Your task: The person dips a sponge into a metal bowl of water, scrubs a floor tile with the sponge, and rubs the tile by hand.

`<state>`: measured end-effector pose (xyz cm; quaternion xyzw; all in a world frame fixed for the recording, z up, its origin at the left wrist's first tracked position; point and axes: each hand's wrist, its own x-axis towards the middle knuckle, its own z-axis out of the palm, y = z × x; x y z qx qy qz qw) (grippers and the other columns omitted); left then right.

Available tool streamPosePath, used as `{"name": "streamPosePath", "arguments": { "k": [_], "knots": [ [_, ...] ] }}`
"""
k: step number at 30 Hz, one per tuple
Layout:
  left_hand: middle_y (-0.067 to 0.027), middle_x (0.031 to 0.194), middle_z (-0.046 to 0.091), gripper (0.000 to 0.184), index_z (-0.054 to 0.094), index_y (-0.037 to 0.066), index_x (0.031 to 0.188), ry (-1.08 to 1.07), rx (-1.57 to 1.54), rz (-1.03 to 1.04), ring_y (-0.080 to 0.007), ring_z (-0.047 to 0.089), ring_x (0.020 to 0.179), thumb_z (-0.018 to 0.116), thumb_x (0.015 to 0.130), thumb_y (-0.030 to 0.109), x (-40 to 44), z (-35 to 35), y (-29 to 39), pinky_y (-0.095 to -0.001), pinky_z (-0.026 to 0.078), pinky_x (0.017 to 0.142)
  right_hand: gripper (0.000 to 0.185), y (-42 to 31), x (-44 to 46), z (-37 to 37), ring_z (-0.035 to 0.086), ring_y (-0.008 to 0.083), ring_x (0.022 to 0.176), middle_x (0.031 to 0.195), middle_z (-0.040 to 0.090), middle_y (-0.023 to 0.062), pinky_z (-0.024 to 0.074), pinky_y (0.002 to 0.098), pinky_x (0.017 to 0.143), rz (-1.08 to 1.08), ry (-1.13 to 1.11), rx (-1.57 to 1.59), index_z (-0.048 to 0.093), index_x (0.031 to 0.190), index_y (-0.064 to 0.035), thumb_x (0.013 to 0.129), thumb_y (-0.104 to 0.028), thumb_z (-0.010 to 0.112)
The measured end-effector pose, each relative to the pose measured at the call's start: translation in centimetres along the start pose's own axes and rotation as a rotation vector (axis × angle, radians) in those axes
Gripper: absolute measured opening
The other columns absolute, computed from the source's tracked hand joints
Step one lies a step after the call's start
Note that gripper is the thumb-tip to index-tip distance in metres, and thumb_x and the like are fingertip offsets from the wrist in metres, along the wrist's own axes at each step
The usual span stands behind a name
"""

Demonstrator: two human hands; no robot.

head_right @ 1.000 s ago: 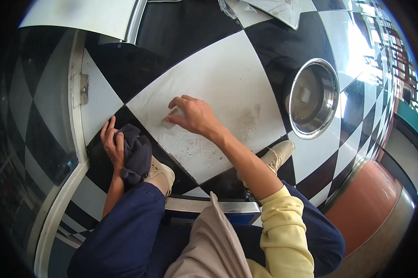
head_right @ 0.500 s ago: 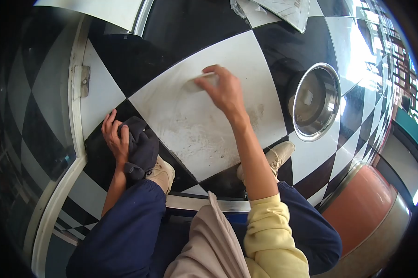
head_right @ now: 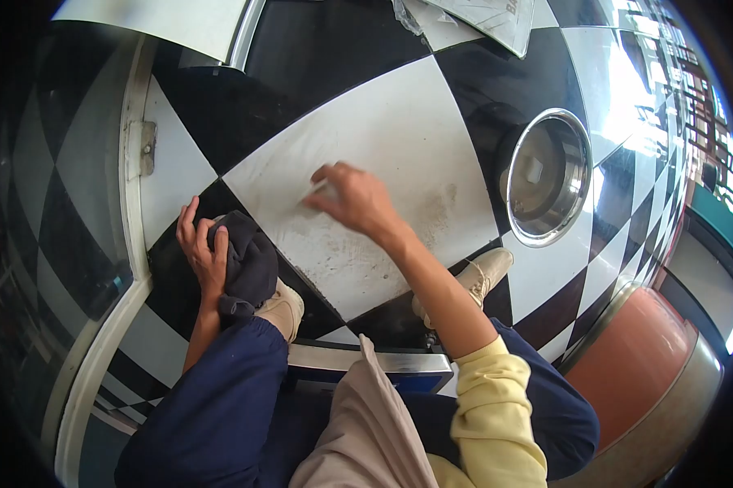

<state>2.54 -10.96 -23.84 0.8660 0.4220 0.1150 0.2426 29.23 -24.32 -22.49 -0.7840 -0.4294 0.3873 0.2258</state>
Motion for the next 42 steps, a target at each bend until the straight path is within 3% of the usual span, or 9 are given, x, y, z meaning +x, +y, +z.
{"name": "streamPosePath", "arguments": {
  "k": [7,10,15,20,27,31,34,39,42],
  "knots": [
    [-0.0141,0.143,0.048,0.013,0.058,0.004,0.084,-0.001,0.011,0.009,-0.0373,0.037,0.135,0.059,0.085,0.017,0.0,0.3,-0.7,-0.0497,0.027,0.113,0.038,1.7,0.9,-3.8,0.07,0.0252,0.083,0.094,0.071,0.017,0.0536,0.0346,0.075,0.352,0.28,0.279,0.068,0.105,-0.0032,0.08,-0.03,0.079],
    [-0.014,0.143,0.048,0.014,0.058,0.004,0.083,-0.001,0.029,0.023,-0.0374,0.038,0.135,0.059,0.085,0.017,0.2,0.0,0.0,-0.0498,0.026,0.113,0.039,0.3,-0.9,0.3,0.07,0.0252,0.081,0.095,0.071,0.0138,0.0527,0.0359,0.075,-0.053,0.058,-0.033,0.068,0.105,-0.007,0.08,-0.034,0.079],
    [-0.0139,0.144,0.048,0.015,0.058,0.004,0.083,-0.017,0.023,0.049,-0.0374,0.038,0.135,0.059,0.085,0.018,-0.6,-1.0,0.6,-0.0502,0.026,0.113,0.038,2.7,1.1,-3.9,0.068,0.0262,0.078,0.089,0.07,0.0146,0.0515,0.0358,0.073,0.306,0.334,0.267,0.068,0.103,-0.0045,0.08,-0.033,0.079],
    [-0.0138,0.145,0.047,0.016,0.057,0.003,0.084,-0.04,0.007,0.075,-0.038,0.036,0.137,0.059,0.085,0.02,-0.3,-0.2,0.0,-0.0507,0.026,0.113,0.037,0.6,-0.6,-0.5,0.067,0.0289,0.088,0.098,0.069,0.0141,0.0512,0.039,0.081,-0.036,0.007,-0.013,0.068,0.103,-0.0089,0.079,-0.035,0.079],
    [-0.0144,0.146,0.046,0.018,0.057,0.003,0.083,-0.048,0.002,0.075,-0.0389,0.034,0.138,0.058,0.085,0.021,-0.2,0.3,-0.8,-0.0514,0.026,0.114,0.037,2.6,1.3,-2.3,0.068,0.0302,0.092,0.099,0.069,0.0136,0.052,0.0386,0.081,0.1,0.263,0.207,0.068,0.103,-0.0078,0.079,-0.035,0.078],
    [-0.0145,0.146,0.046,0.017,0.057,0.002,0.083,-0.043,0.004,0.061,-0.0391,0.034,0.138,0.058,0.083,0.019,-0.2,0.5,-0.9,-0.0519,0.025,0.114,0.039,0.8,0.4,-1.2,0.068,0.026,0.093,0.097,0.069,0.0145,0.0522,0.0364,0.084,-0.03,0.061,-0.001,0.068,0.106,-0.0062,0.079,-0.032,0.08],
    [-0.0146,0.146,0.046,0.016,0.057,0.002,0.083,-0.049,0.014,0.045,-0.0391,0.033,0.139,0.058,0.083,0.018,-0.3,0.4,-0.8,-0.0522,0.025,0.114,0.038,2.1,2.3,-4.1,0.068,0.0221,0.09,0.088,0.068,0.0113,0.0518,0.0336,0.079,0.229,0.285,0.23,0.068,0.106,-0.0071,0.08,-0.032,0.08],
    [-0.0148,0.146,0.045,0.015,0.057,0.002,0.083,-0.051,0.023,0.05,-0.0396,0.033,0.139,0.058,0.082,0.017,-0.2,0.6,-0.8,-0.0524,0.025,0.114,0.035,0.3,0.0,-1.6,0.068,0.0285,0.092,0.099,0.07,0.0145,0.0518,0.0383,0.083,-0.038,-0.06,-0.058,0.069,0.104,-0.0079,0.08,-0.03,0.079],
    [-0.015,0.146,0.045,0.014,0.057,0.002,0.083,-0.051,0.02,0.034,-0.0401,0.033,0.139,0.058,0.082,0.016,-0.2,0.5,-0.8,-0.0526,0.025,0.114,0.034,1.7,1.2,-3.7,0.068,0.0289,0.092,0.099,0.07,0.0139,0.0518,0.0374,0.083,0.19,0.071,0.132,0.069,0.104,-0.007,0.08,-0.029,0.079]
  ]
}}
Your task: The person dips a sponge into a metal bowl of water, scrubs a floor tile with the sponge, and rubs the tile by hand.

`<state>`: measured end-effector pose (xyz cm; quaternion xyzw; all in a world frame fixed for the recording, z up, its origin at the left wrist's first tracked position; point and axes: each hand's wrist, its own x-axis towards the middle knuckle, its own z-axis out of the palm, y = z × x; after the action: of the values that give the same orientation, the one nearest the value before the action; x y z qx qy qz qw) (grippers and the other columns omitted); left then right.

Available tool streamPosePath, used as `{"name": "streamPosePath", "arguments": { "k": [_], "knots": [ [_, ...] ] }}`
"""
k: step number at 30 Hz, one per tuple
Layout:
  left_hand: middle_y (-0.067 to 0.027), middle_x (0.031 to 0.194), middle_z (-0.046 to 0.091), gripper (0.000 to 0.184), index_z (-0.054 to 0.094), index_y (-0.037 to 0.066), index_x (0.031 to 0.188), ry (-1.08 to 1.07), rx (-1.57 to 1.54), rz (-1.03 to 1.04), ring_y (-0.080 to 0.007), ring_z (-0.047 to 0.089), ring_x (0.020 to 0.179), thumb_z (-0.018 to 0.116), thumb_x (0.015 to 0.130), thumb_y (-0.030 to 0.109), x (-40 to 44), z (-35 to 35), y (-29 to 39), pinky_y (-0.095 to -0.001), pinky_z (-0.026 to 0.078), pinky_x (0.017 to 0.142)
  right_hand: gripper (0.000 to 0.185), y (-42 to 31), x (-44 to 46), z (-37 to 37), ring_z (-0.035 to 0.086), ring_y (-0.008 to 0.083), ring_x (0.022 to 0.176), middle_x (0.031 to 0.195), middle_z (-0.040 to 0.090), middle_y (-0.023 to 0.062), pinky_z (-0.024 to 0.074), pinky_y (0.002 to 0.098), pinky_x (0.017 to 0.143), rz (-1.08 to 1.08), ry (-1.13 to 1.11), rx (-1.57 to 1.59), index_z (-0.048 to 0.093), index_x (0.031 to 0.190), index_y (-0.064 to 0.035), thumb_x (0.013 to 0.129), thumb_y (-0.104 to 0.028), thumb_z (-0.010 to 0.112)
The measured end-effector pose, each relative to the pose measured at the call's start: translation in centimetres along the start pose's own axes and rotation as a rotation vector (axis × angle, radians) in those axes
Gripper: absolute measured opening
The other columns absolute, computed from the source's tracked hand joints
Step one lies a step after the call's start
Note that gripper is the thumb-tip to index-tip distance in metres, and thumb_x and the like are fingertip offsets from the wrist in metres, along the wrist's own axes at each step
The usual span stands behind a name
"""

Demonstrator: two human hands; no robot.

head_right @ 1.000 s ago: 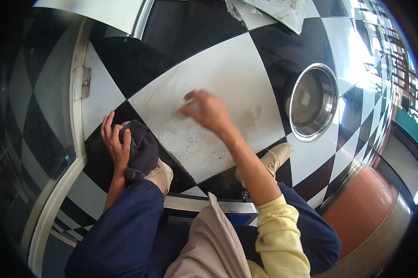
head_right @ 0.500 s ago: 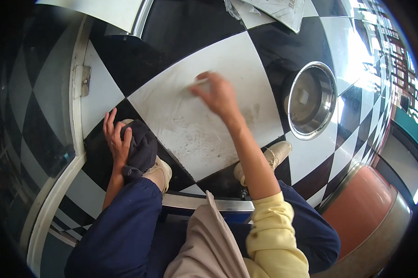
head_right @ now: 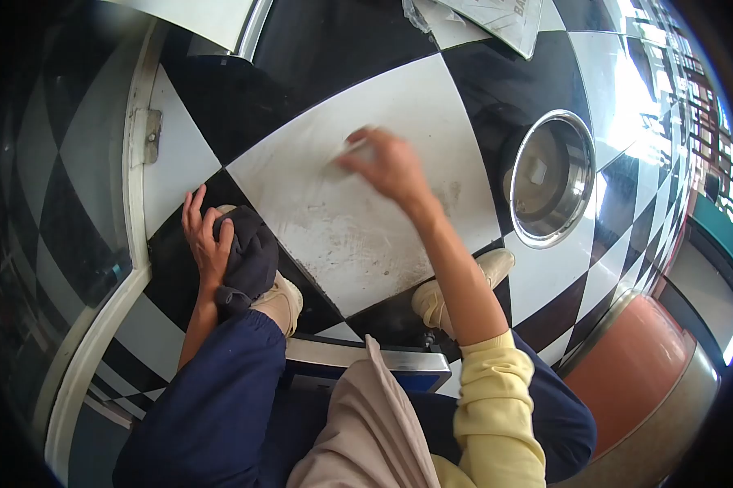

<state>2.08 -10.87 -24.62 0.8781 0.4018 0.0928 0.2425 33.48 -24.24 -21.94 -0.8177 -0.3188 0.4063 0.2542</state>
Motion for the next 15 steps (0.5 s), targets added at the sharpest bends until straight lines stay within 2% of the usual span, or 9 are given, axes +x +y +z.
{"name": "streamPosePath", "arguments": {
  "k": [1,2,5,6,9,10,11,13,15],
  "knots": [
    [-0.0151,0.146,0.045,0.014,0.057,0.002,0.083,-0.004,-0.006,-0.001,-0.0401,0.033,0.139,0.058,0.082,0.016,0.0,-0.1,0.1,-0.0526,0.025,0.114,0.034,-0.4,0.6,-1.4,0.068,0.029,0.092,0.099,0.07,0.0137,0.0519,0.0372,0.083,0.172,0.042,0.085,0.069,0.104,-0.0069,0.08,-0.029,0.079],
    [-0.0151,0.146,0.045,0.014,0.057,0.002,0.083,-0.005,-0.016,0.002,-0.0402,0.032,0.139,0.058,0.082,0.016,0.2,-0.1,0.2,-0.0527,0.025,0.113,0.034,-0.2,0.6,-1.9,0.068,0.0273,0.091,0.099,0.07,0.0133,0.0518,0.0363,0.082,0.214,0.079,0.19,0.069,0.105,-0.0073,0.08,-0.029,0.079],
    [-0.0154,0.146,0.045,0.014,0.057,0.002,0.083,-0.005,-0.005,0.006,-0.0404,0.033,0.139,0.058,0.082,0.016,0.2,0.0,0.2,-0.0529,0.025,0.113,0.034,-0.2,-0.6,0.8,0.068,0.0246,0.091,0.097,0.07,0.0128,0.0518,0.0352,0.081,-0.171,-0.02,-0.102,0.069,0.104,-0.007,0.081,-0.03,0.079],
    [-0.0155,0.146,0.045,0.014,0.057,0.002,0.083,-0.005,-0.005,0.007,-0.0405,0.033,0.139,0.058,0.082,0.016,0.2,0.1,0.2,-0.0529,0.025,0.113,0.034,-0.5,-1.4,1.2,0.067,0.0235,0.091,0.099,0.069,0.0131,0.0511,0.0356,0.081,-0.228,-0.153,-0.201,0.069,0.104,-0.0063,0.081,-0.03,0.079],
    [-0.0158,0.146,0.045,0.014,0.056,0.002,0.082,-0.003,-0.003,0.003,-0.0406,0.033,0.139,0.058,0.082,0.016,0.2,-0.1,0.2,-0.0529,0.025,0.114,0.036,1.1,0.0,0.4,0.066,0.0195,0.08,0.09,0.07,0.0118,0.0513,0.0332,0.073,-0.208,0.059,-0.123,0.069,0.104,-0.0056,0.08,-0.03,0.08],
    [-0.0159,0.146,0.045,0.014,0.056,0.002,0.082,-0.004,-0.006,0.001,-0.0406,0.033,0.139,0.058,0.082,0.016,0.2,-0.1,0.2,-0.0528,0.025,0.114,0.037,0.9,0.6,-1.3,0.069,0.0288,0.09,0.097,0.071,0.0143,0.0522,0.0382,0.082,-0.075,0.101,-0.005,0.069,0.105,-0.007,0.08,-0.033,0.077],
    [-0.016,0.145,0.045,0.014,0.056,0.002,0.081,-0.004,-0.009,0.003,-0.0407,0.033,0.139,0.058,0.082,0.016,0.3,-0.1,0.3,-0.0528,0.024,0.114,0.036,0.5,1.0,-2.4,0.069,0.0282,0.091,0.096,0.071,0.0151,0.0524,0.0373,0.082,0.083,0.143,0.029,0.069,0.104,-0.0064,0.08,-0.032,0.078],
    [-0.0158,0.145,0.045,0.014,0.056,0.002,0.081,-0.014,-0.005,0.008,-0.0407,0.033,0.139,0.058,0.082,0.016,0.2,0.0,0.1,-0.0527,0.024,0.114,0.037,1.2,0.8,-1.0,0.069,0.0294,0.089,0.096,0.071,0.0153,0.0525,0.0381,0.081,0.008,0.145,0.074,0.069,0.103,-0.0064,0.08,-0.034,0.078],
    [-0.0157,0.145,0.046,0.014,0.056,0.002,0.081,-0.011,-0.001,0.01,-0.0406,0.033,0.139,0.058,0.082,0.016,0.3,0.2,0.1,-0.0525,0.024,0.114,0.037,1.7,-0.4,2.2,0.059,0.0152,0.065,0.081,0.069,0.0098,0.0493,0.0328,0.063,-0.426,0.106,-0.11,0.069,0.104,-0.0064,0.08,-0.032,0.08]
  ]
}}
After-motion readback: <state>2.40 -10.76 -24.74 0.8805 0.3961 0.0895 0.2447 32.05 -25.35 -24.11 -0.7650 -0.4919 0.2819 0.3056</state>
